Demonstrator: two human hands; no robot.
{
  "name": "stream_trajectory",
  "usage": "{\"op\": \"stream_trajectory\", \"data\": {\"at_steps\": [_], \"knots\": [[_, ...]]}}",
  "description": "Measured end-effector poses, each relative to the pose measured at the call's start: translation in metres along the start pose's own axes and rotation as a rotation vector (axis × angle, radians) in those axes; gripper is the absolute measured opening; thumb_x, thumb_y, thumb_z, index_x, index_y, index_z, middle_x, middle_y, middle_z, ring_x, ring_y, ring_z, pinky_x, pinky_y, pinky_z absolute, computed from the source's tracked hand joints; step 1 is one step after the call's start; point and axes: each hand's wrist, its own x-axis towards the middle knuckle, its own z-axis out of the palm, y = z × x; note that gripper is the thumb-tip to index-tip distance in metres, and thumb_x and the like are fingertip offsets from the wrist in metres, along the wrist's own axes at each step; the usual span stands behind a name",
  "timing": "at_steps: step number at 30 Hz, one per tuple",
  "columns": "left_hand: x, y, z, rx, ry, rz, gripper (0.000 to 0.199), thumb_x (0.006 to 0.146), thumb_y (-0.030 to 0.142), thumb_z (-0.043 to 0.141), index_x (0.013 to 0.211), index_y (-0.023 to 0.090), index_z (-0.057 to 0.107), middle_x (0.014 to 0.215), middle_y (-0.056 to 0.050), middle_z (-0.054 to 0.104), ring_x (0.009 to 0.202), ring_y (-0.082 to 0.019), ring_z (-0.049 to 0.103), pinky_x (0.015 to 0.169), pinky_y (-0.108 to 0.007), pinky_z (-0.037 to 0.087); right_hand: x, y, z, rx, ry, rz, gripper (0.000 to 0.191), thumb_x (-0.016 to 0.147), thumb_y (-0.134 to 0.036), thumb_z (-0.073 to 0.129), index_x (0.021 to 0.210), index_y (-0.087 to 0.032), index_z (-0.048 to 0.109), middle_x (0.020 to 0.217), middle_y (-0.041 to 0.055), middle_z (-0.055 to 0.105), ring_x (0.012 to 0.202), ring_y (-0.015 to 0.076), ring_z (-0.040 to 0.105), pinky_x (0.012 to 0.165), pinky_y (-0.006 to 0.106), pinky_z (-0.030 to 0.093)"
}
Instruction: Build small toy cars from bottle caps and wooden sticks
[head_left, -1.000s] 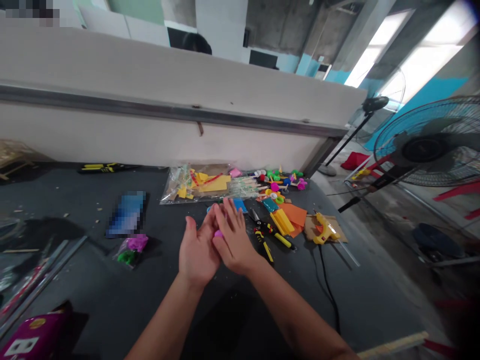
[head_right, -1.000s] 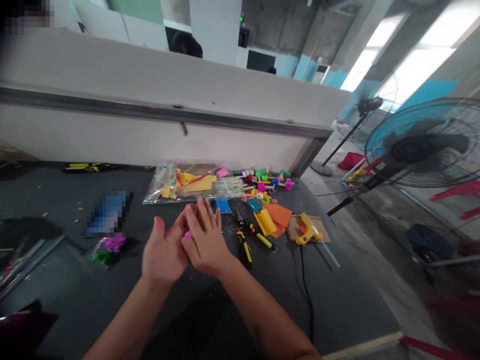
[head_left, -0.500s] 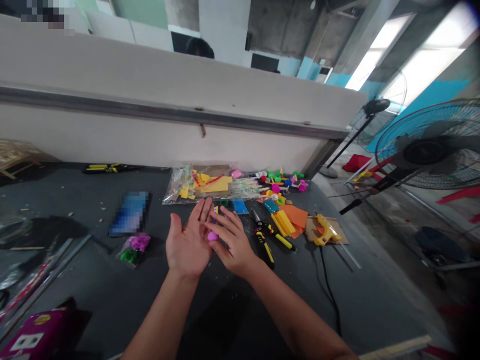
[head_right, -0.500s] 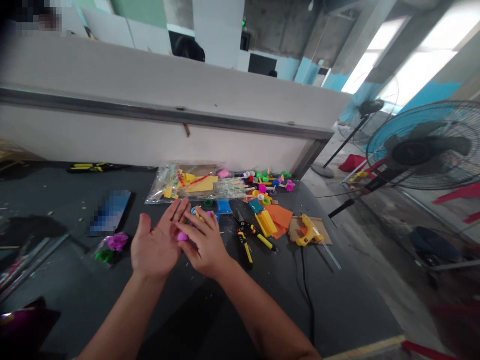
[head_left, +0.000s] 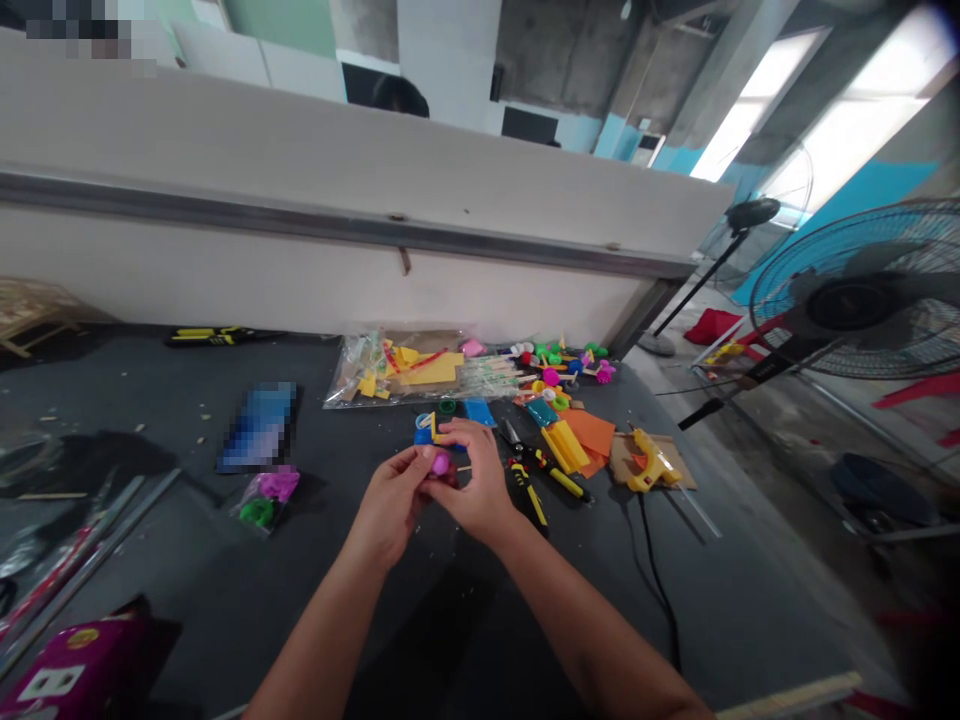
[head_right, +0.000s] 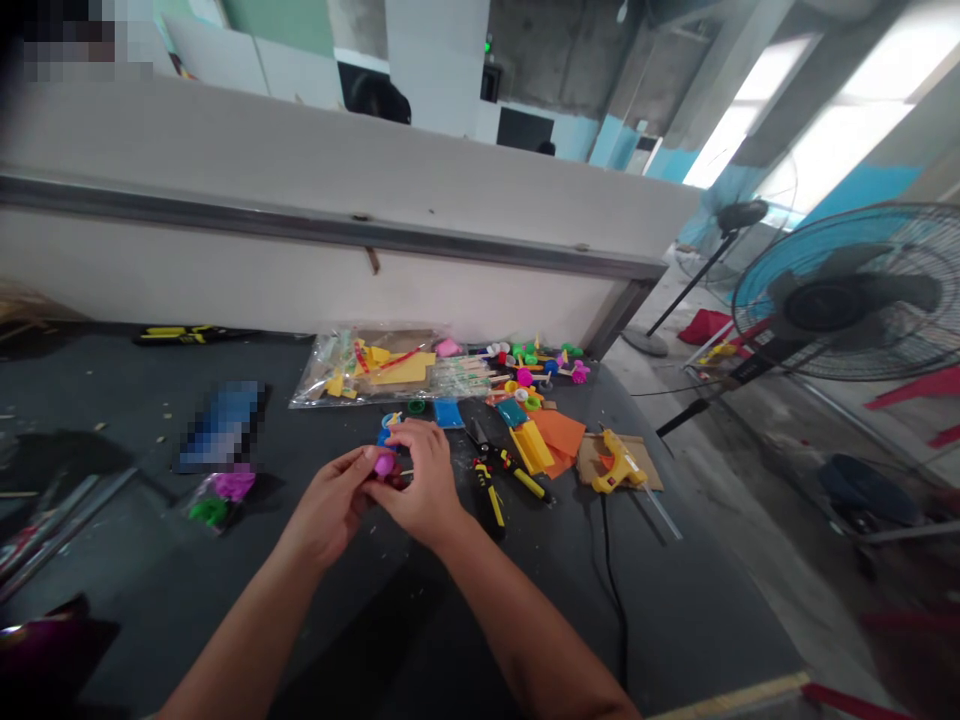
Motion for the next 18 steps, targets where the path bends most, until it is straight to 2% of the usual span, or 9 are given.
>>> {"op": "stream_trajectory", "data": {"at_steps": [2,7,12,16,18], "knots": [[0.0016,-0.0002,-0.0022,0.022,0.049,0.004,0.027,0.066,0.039,0.072,0.072,0.014,0.067,0.065,-0.003,0.066,0.060,-0.015,0.061,0.060,-0.025,0.048,-0.0005,-0.0005,0.0002,0.004,-0.021,-0.034,0.043,0.069,-0.033,0.070,0.107,-0.021,0.054,0.113,0.0077,0.059,0.112,0.0230,0.049,0.098,0.042,0.037],[0.0010,-0.0044,-0.0050,0.041,0.104,0.034,0.037,0.064,0.049,0.070,0.074,0.013,0.068,0.066,-0.003,0.067,0.058,-0.014,0.059,0.058,-0.025,0.047,-0.0011,0.0025,0.0010,-0.026,0.006,-0.064,0.022,0.076,-0.031,0.066,0.096,-0.023,0.061,0.103,0.0041,0.064,0.110,0.0213,0.051,0.100,0.042,0.035],[-0.0003,-0.0024,-0.0040,0.085,0.040,0.037,0.029,0.065,0.042,0.072,0.075,0.015,0.069,0.064,-0.002,0.067,0.059,-0.012,0.059,0.061,-0.023,0.047,-0.0019,0.0057,0.0028,-0.032,0.035,-0.060,0.025,0.074,-0.034,0.067,0.096,-0.023,0.062,0.101,0.0048,0.065,0.106,0.0220,0.053,0.097,0.042,0.038],[0.0021,-0.0025,-0.0038,0.083,0.060,0.024,0.033,0.065,0.046,0.071,0.071,0.014,0.069,0.062,-0.004,0.067,0.061,-0.016,0.062,0.057,-0.024,0.047,-0.0028,0.0056,0.0030,-0.054,0.006,-0.063,0.041,0.073,-0.039,0.067,0.109,-0.022,0.057,0.106,0.0068,0.064,0.107,0.0231,0.053,0.096,0.043,0.039],[0.0032,-0.0045,-0.0045,0.082,0.070,0.033,0.035,0.065,0.048,0.070,0.071,0.014,0.069,0.062,-0.005,0.067,0.063,-0.018,0.063,0.057,-0.025,0.047,-0.0029,0.0056,0.0025,-0.065,-0.001,-0.070,0.037,0.075,-0.039,0.065,0.107,-0.022,0.058,0.106,0.0063,0.065,0.107,0.0229,0.054,0.097,0.044,0.039]]}}
